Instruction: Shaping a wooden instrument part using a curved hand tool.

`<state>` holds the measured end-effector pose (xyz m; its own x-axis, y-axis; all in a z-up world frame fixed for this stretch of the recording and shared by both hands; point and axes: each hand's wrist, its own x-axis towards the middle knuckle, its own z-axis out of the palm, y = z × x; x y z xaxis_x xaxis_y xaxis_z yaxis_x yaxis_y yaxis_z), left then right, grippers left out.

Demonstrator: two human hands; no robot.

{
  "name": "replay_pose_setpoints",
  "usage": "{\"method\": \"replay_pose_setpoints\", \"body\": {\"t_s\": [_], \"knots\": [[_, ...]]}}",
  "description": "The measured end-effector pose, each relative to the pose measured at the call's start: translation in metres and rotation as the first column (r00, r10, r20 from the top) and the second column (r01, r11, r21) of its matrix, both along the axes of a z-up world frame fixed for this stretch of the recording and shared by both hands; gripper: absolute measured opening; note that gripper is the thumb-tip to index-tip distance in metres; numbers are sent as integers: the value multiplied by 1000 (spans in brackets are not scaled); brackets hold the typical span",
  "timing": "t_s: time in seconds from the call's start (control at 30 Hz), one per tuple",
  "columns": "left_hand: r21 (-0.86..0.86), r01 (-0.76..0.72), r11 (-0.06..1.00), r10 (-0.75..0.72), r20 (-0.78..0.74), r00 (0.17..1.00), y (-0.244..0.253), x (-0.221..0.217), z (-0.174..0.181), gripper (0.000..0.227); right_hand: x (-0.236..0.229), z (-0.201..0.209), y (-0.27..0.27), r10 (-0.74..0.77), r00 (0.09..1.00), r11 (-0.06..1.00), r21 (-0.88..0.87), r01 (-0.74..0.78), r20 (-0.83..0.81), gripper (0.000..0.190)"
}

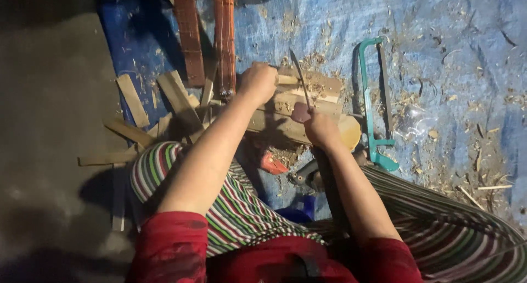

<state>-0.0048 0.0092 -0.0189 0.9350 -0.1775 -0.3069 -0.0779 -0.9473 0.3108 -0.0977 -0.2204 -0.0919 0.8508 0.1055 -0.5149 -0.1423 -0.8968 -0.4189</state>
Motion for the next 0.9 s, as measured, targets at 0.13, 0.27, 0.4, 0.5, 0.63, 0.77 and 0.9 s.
{"method": "replay_pose_setpoints", "body": {"t_s": [0.13, 0.27, 0.4, 0.5, 0.63, 0.77, 0.9], "knots": [[-5, 30, 1000, -30, 7, 1000, 2, -5, 9, 19, -9, 82, 25, 58, 997, 998, 37, -60, 41, 44], [170, 39, 985, -34, -34, 999, -6, -17, 39, 26, -25, 178, 45, 89, 995, 992, 87, -93, 55, 46], [21, -121, 992, 122, -121, 985, -5, -8, 22, 22, -13, 114, 41, 92, 995, 994, 48, -94, 31, 48], [34, -80, 996, 83, -97, 992, -1, -6, 17, 24, -7, 73, 30, 39, 999, 994, 100, -41, 24, 43], [-5, -316, 949, 300, -299, 906, -18, 10, 5, 48, -12, 115, 41, 75, 995, 994, 70, -80, 71, 46], [144, -44, 989, 84, -284, 955, -8, 16, 2, 33, -30, 209, 53, 88, 992, 985, 138, -100, 88, 46], [188, -199, 962, 270, -539, 797, -26, 4, 65, 62, -23, 130, 44, 89, 992, 990, 104, -98, 88, 47]]}}
